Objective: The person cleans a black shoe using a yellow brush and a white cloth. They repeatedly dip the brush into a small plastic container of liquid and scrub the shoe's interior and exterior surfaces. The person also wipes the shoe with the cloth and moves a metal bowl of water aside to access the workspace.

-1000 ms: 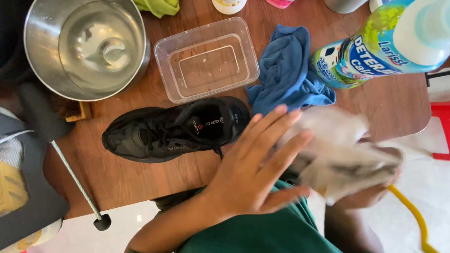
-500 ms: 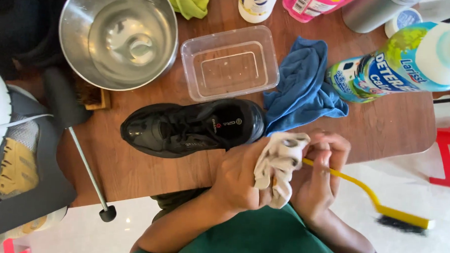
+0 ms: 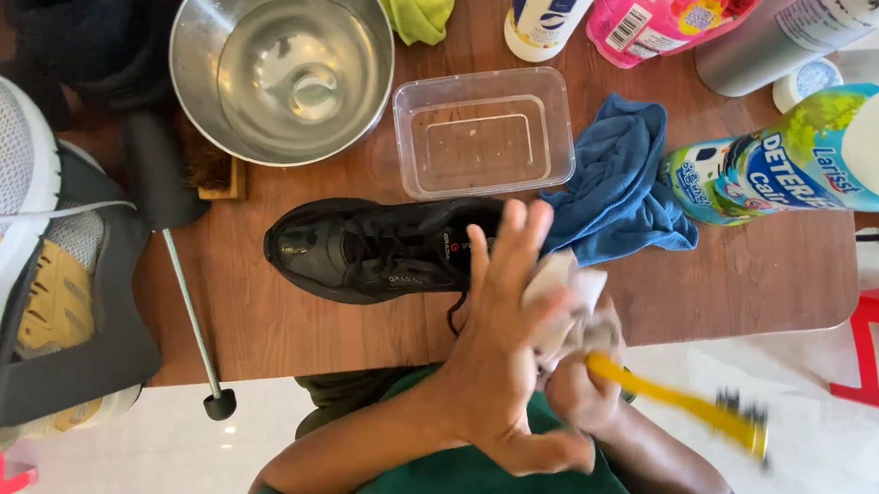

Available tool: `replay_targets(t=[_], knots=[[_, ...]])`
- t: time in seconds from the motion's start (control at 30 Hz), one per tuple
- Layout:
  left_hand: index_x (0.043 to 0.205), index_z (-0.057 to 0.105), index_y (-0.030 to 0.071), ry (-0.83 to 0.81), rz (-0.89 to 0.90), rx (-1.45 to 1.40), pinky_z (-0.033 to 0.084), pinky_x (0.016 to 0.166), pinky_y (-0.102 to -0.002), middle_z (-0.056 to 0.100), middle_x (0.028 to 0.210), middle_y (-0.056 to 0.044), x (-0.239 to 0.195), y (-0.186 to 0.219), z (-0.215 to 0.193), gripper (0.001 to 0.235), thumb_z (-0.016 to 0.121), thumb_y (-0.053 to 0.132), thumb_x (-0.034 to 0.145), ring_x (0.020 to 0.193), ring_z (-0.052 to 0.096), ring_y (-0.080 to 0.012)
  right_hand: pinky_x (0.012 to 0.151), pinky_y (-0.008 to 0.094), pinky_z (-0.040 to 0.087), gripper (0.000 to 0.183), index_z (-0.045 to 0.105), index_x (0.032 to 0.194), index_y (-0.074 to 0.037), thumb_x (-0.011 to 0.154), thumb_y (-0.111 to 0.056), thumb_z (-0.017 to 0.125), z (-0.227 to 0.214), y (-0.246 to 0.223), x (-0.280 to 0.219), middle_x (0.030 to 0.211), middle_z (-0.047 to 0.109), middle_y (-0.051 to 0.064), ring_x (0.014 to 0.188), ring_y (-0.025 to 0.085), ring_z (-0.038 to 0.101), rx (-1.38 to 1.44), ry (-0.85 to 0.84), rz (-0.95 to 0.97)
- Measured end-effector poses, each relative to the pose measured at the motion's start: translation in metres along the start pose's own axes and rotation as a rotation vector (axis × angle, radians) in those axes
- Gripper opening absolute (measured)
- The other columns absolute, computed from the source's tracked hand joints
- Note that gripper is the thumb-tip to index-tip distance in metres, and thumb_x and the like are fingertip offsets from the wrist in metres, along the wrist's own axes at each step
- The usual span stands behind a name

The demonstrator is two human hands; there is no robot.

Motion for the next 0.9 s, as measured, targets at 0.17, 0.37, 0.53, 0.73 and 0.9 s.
replay_targets(t=[0.17,0.37,0.53,0.73,0.9], knots=[[0.175,0.001,0.035,0.088,0.02,-0.082,-0.018,0.141,-0.08,-0.012,0.179,-0.027,0.019,0.005,-0.039,0.106,0.035,0.084,0.087,0.173,-0.017,-0.0493,0.109,0.036,0.051,0.037,0.047,0.135,0.003,0.102,-0.01,0.056,-0.039,0.034,-0.007,0.122,0.06,0.017,0.116,0.021,0.062,-0.375,0.018,-0.186],[0.166,0.026,0.021,0.059,-0.048,0.332,0.018,0.149,-0.066,0.02,0.176,-0.017,0.059,-0.002,-0.133,0.078,0.039,0.061,0.101,0.172,0.019,-0.0389,0.106,0.035,0.054,0.028,0.052,0.127,0.005,0.1,-0.003,0.057,-0.083,0.08,0.059,0.114,0.061,0.016,0.111,0.02,0.064,-0.829,0.02,-0.478],[0.132,0.052,0.008,0.035,-0.162,0.845,0.059,0.085,-0.055,0.047,0.14,-0.019,0.095,-0.063,-0.195,0.028,0.055,0.025,0.11,0.133,0.049,-0.0432,0.104,0.034,0.056,0.022,0.057,0.12,0.007,0.099,0.003,0.058,-0.141,0.113,0.099,0.107,0.062,0.016,0.107,0.019,0.067,-1.151,0.054,-0.709],[0.109,0.067,0.002,-0.127,-0.37,0.984,0.053,0.07,-0.055,0.06,0.114,-0.02,0.108,-0.165,-0.218,0.016,0.06,0.013,0.1,0.11,0.057,-0.0402,0.102,0.032,0.059,0.015,0.062,0.112,0.01,0.097,0.011,0.059,-0.118,0.137,0.134,0.099,0.064,0.015,0.102,0.019,0.07,-1.596,0.133,-1.005],[0.087,0.072,0.005,-0.442,-0.879,0.955,0.056,0.07,-0.051,0.072,0.092,-0.017,0.09,-0.241,-0.215,0.027,0.048,-0.007,0.087,0.089,0.069,-0.0408,0.078,0.047,0.062,0.016,0.072,0.086,0.015,0.097,0.018,0.083,0.105,-0.104,0.149,0.094,0.068,0.03,0.09,0.042,0.069,-1.375,0.419,-0.797]])
Point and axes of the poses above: each hand's wrist, its own x-axis towards the middle knuckle, its own z-axis out of the palm, y = z × x, the point moved 7 cm from there along x, towards the middle knuckle
